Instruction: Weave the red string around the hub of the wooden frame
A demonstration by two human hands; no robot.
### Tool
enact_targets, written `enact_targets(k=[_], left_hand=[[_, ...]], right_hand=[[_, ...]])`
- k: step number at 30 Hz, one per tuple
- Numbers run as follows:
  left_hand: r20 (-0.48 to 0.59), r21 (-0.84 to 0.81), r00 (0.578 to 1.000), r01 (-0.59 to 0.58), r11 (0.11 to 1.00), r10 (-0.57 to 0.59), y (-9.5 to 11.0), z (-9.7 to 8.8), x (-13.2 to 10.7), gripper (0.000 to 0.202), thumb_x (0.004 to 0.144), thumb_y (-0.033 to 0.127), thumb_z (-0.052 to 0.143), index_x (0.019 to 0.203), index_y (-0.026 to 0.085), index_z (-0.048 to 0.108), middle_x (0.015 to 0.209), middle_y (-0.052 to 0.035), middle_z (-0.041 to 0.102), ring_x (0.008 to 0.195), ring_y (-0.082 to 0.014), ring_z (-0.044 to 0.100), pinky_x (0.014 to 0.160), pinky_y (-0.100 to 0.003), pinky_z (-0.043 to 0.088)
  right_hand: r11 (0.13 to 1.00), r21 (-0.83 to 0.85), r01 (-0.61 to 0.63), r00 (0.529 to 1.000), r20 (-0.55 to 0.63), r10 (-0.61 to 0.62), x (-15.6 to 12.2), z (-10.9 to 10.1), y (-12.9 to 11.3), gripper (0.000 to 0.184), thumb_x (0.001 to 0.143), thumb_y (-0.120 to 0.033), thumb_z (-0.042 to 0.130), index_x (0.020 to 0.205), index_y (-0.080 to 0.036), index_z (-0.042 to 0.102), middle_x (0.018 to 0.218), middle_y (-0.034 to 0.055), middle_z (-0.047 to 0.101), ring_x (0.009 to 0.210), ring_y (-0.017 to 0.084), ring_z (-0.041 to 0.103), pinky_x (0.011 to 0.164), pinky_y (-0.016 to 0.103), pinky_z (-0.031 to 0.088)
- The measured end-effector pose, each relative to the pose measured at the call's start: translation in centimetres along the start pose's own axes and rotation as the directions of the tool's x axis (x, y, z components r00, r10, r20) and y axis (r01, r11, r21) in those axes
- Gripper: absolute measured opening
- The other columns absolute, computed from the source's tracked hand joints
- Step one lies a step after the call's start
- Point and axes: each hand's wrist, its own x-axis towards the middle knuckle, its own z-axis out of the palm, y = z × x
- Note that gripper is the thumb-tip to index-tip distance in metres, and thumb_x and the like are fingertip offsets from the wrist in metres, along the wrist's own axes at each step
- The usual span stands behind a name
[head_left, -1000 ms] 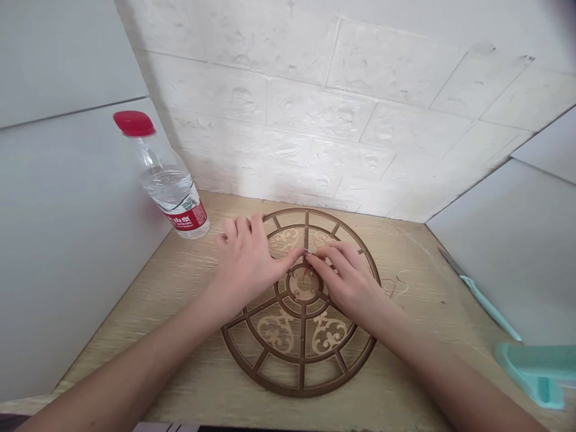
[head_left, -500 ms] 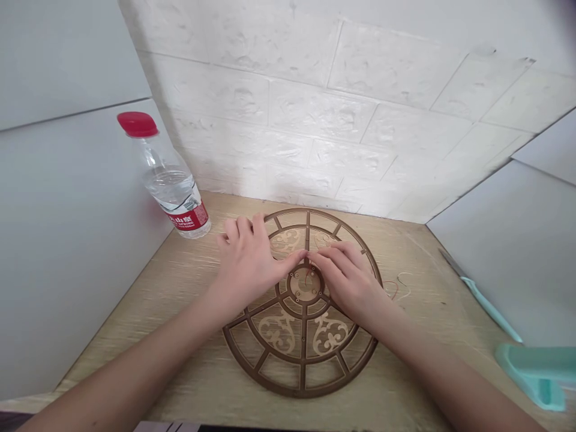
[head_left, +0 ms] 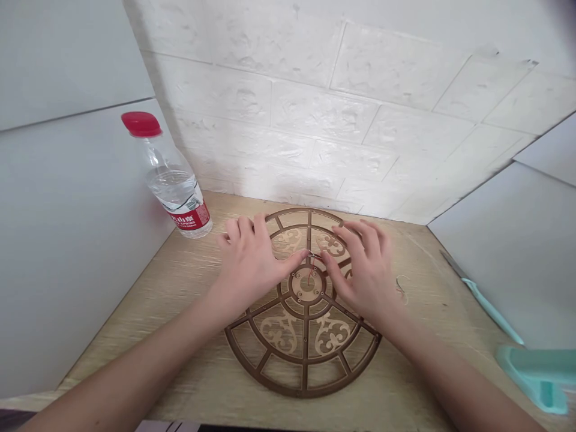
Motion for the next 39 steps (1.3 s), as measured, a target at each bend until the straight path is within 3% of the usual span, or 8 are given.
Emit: enact_targets(k=[3, 7, 14, 19, 27, 39], left_hand=[[0.007, -0.005, 1.000, -0.006, 1.000, 0.006, 0.0, 0.0, 0.0, 0.091, 0.068, 0.082, 0.042, 0.127, 0.012, 0.044, 0.110, -0.0163, 0.050, 0.104, -0.0363, 0.043, 0.086, -0.049, 0.036], [0.011, 0.014, 1.000, -0.009, 1.000, 0.008, 0.1, -0.1, -0.1, 0.090, 0.069, 0.080, 0.043, 0.126, 0.011, 0.045, 0.110, -0.0169, 0.050, 0.105, -0.0368, 0.043, 0.086, -0.049, 0.036], [-0.015, 0.036, 1.000, -0.022, 0.999, 0.023, 0.8, -0.3, -0.8, 0.092, 0.068, 0.080, 0.045, 0.126, 0.010, 0.046, 0.109, -0.0175, 0.052, 0.106, -0.0375, 0.043, 0.088, -0.050, 0.035], [-0.010, 0.032, 0.999, -0.031, 0.999, 0.032, 0.9, -0.4, -1.0, 0.091, 0.069, 0.079, 0.045, 0.128, 0.008, 0.046, 0.108, -0.0175, 0.052, 0.104, -0.0371, 0.043, 0.088, -0.050, 0.035], [-0.009, 0.005, 0.999, -0.039, 0.999, 0.039, 1.1, -1.0, -1.2, 0.071, 0.085, 0.065, 0.035, 0.129, 0.010, 0.047, 0.107, -0.0161, 0.054, 0.103, -0.0346, 0.044, 0.087, -0.048, 0.035], [-0.013, 0.011, 0.998, -0.054, 0.998, 0.054, 1.2, -0.8, -1.3, 0.070, 0.085, 0.062, 0.036, 0.131, 0.010, 0.046, 0.106, -0.0164, 0.054, 0.103, -0.0351, 0.043, 0.085, -0.048, 0.035]], right_hand=[[0.979, 0.079, -0.186, 0.972, 0.158, 0.172, 0.4, -0.2, 0.5, 0.054, 0.089, -0.046, 0.053, 0.133, -0.017, 0.040, 0.131, 0.0169, 0.048, 0.123, 0.033, 0.043, 0.097, 0.053, 0.040], [0.943, 0.153, -0.294, 0.923, 0.301, 0.239, 0.6, -0.4, 0.6, 0.063, 0.087, -0.055, 0.051, 0.137, -0.019, 0.036, 0.131, 0.0147, 0.048, 0.119, 0.030, 0.047, 0.096, 0.049, 0.043], [0.950, 0.022, -0.312, 0.903, 0.317, 0.290, 0.6, -0.5, -0.7, 0.066, 0.085, -0.058, 0.048, 0.140, -0.024, 0.033, 0.133, 0.0167, 0.043, 0.119, 0.038, 0.042, 0.091, 0.061, 0.039], [0.939, 0.024, -0.342, 0.890, 0.329, 0.316, 0.6, -0.6, -0.8, 0.065, 0.085, -0.056, 0.050, 0.139, -0.024, 0.033, 0.129, 0.0162, 0.044, 0.115, 0.037, 0.043, 0.089, 0.060, 0.038], [0.918, 0.055, -0.394, 0.857, 0.384, 0.344, 0.7, -0.9, -0.5, 0.065, 0.082, -0.054, 0.054, 0.137, -0.026, 0.034, 0.129, 0.0147, 0.043, 0.114, 0.037, 0.041, 0.088, 0.059, 0.038], [0.918, 0.103, -0.382, 0.869, 0.379, 0.319, 0.8, -1.1, 0.1, 0.071, 0.078, -0.064, 0.056, 0.136, -0.027, 0.038, 0.123, 0.0141, 0.049, 0.106, 0.034, 0.049, 0.082, 0.053, 0.043]])
